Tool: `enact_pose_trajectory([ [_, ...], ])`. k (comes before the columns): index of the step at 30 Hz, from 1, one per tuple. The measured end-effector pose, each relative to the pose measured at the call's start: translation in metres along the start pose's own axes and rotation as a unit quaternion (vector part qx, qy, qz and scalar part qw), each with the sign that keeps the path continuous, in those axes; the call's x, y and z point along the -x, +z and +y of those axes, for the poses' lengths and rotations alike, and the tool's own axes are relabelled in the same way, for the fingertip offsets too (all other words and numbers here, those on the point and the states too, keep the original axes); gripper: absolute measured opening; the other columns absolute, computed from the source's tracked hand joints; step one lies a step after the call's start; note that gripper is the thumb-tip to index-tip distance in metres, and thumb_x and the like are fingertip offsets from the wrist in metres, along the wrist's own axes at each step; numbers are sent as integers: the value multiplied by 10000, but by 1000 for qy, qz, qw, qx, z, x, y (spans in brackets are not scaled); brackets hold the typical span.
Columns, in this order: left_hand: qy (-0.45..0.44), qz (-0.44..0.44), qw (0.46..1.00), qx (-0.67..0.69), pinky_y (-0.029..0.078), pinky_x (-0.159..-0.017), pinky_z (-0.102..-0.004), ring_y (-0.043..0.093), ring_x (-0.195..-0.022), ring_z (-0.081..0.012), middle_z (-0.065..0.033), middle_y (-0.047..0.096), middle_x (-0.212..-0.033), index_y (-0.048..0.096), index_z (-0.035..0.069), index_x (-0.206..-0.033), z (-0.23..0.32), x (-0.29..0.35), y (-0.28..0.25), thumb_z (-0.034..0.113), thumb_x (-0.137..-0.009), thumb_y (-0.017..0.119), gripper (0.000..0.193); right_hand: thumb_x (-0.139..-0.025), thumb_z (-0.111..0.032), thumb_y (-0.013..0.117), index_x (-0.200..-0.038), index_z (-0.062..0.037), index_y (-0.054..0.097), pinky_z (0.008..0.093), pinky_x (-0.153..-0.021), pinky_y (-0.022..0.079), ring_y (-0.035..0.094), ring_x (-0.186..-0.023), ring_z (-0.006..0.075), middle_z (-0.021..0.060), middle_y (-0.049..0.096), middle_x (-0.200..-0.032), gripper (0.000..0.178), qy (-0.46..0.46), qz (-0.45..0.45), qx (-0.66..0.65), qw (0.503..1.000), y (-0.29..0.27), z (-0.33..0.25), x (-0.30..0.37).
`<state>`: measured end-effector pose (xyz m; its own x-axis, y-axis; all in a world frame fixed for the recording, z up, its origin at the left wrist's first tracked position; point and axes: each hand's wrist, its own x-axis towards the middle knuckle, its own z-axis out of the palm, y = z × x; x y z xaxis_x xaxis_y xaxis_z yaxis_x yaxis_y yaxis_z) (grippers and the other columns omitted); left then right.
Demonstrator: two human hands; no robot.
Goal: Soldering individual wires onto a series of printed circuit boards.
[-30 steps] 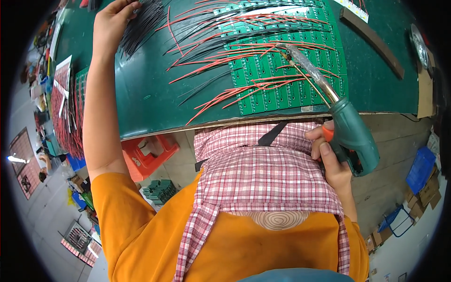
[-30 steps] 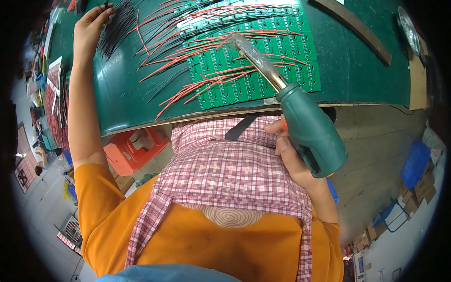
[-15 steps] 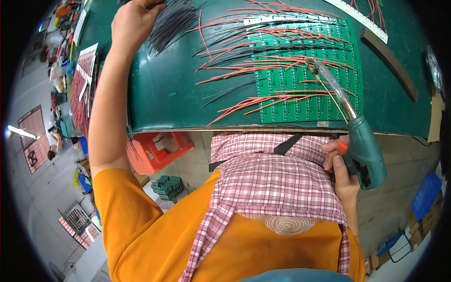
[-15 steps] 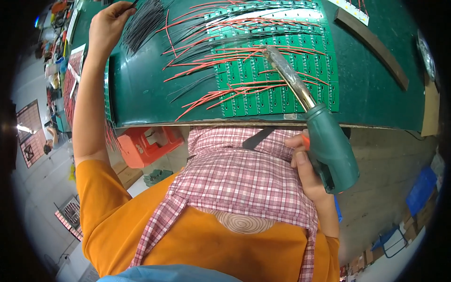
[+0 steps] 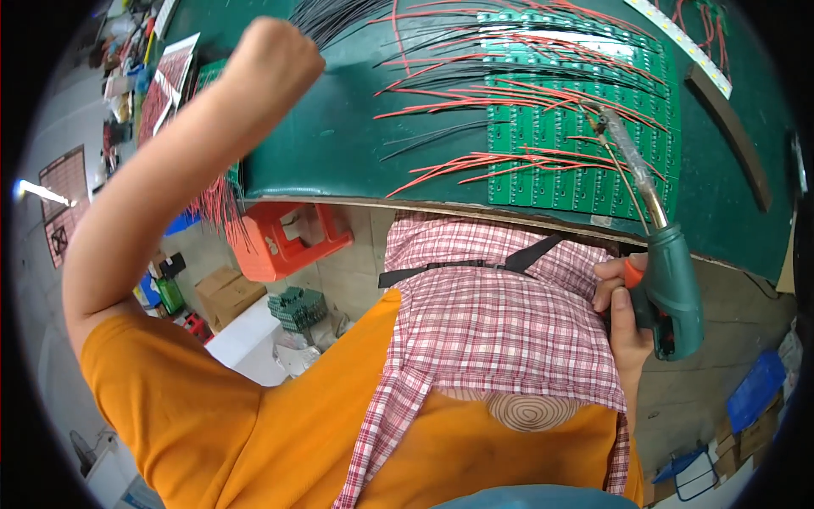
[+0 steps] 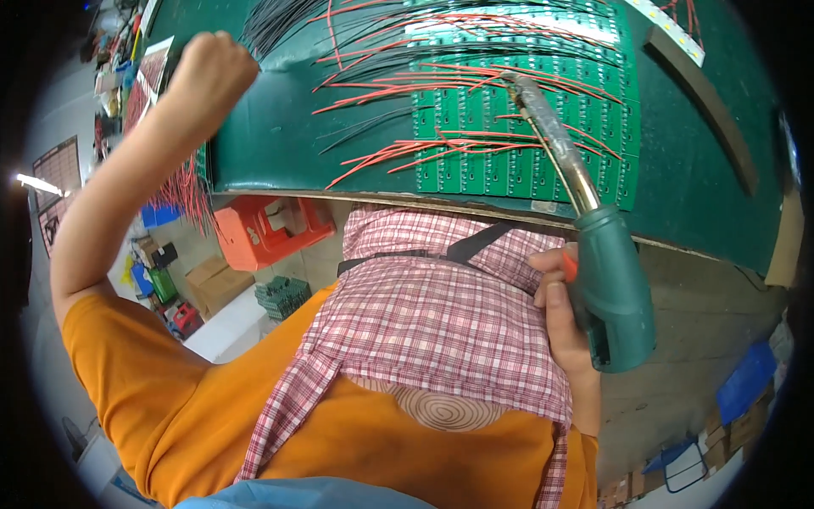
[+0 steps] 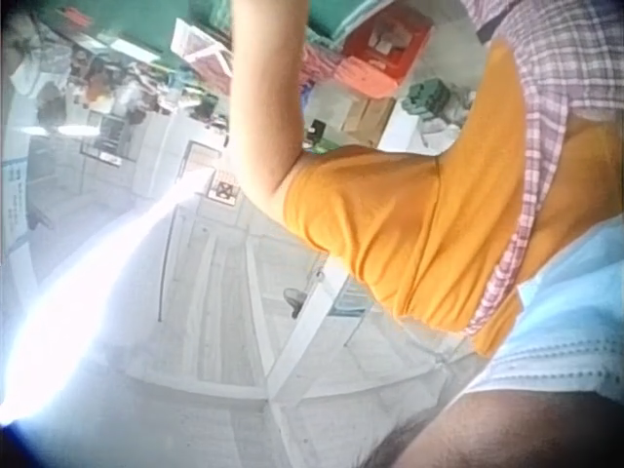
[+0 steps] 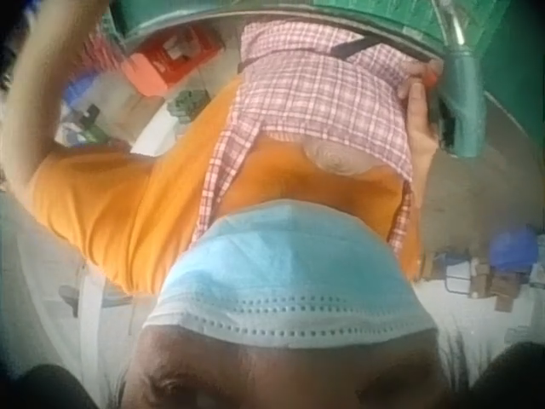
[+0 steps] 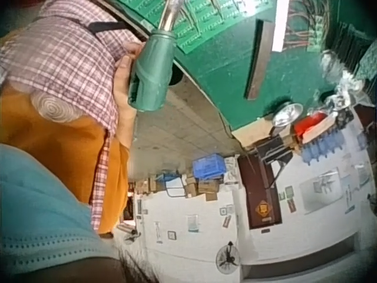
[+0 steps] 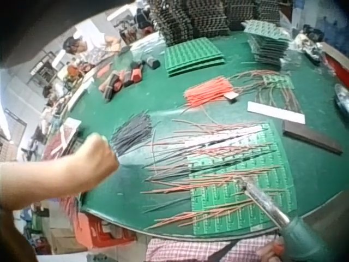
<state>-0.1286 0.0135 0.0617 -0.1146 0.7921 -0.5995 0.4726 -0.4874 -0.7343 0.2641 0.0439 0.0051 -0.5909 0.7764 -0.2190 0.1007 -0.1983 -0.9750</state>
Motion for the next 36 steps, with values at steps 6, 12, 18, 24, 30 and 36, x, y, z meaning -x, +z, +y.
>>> enact_pose_trajectory([
  [6, 13, 8, 1000, 24, 439, -587, -290, 598, -737, -176, 2, 589, -664, 625, 121, -676, 20, -3, 15, 93, -687, 592, 45, -850, -15, 490, -1177, 10, 429, 261, -595, 447, 506, -622, 112, 179, 593, -932, 334, -12, -12, 0, 1000, 0, 4, 6],
  [12, -223, 395, 629, 632, 460, -610, -247, 600, -699, -111, -91, 677, -891, 602, -16, -952, -1, 9, -7, 29, -839, 582, 124, -854, -11, 484, -1170, 21, 433, 271, -595, 458, 512, -626, 116, 184, 588, -935, 322, 2, 12, 10, 1000, 1, -2, 5],
  [18, -379, 518, 266, 719, 440, -576, -184, 590, -708, -95, -162, 664, -931, 590, -47, -936, 59, 4, -5, 1, -852, 588, 97, -858, -50, 511, -1153, 20, 439, 264, -585, 459, 513, -623, 117, 181, 585, -923, 312, 18, -1, 9, 1000, 0, -10, 0],
  [24, -363, 484, 217, 766, 344, -548, -124, 466, -616, -19, -167, 664, -960, 631, -54, -1006, 49, 10, -9, 103, -898, 533, 214, -863, -100, 520, -1133, 12, 444, 268, -555, 453, 509, -607, 114, 181, 586, -902, 303, 5, 5, 14, 1000, 4, -20, -3],
  [30, -290, 449, 182, 825, 356, -605, -151, 482, -674, -53, -178, 641, -1028, 590, -73, -1073, 50, 14, -2, 108, -929, 484, 255, -853, -101, 517, -1125, 22, 438, 271, -551, 454, 503, -592, 116, 183, 584, -888, 309, 36, -12, 12, 999, 7, -17, -8],
  [36, -366, 446, 201, 792, 393, -634, -160, 557, -720, -74, -201, 633, -1037, 581, -86, -1078, 51, 6, -5, 81, -906, 517, 248, -844, -95, 594, -1134, -21, 497, 234, -636, 464, 526, -681, 73, 125, 616, -925, 314, 63, 15, -59, 996, 7, -17, -5],
])
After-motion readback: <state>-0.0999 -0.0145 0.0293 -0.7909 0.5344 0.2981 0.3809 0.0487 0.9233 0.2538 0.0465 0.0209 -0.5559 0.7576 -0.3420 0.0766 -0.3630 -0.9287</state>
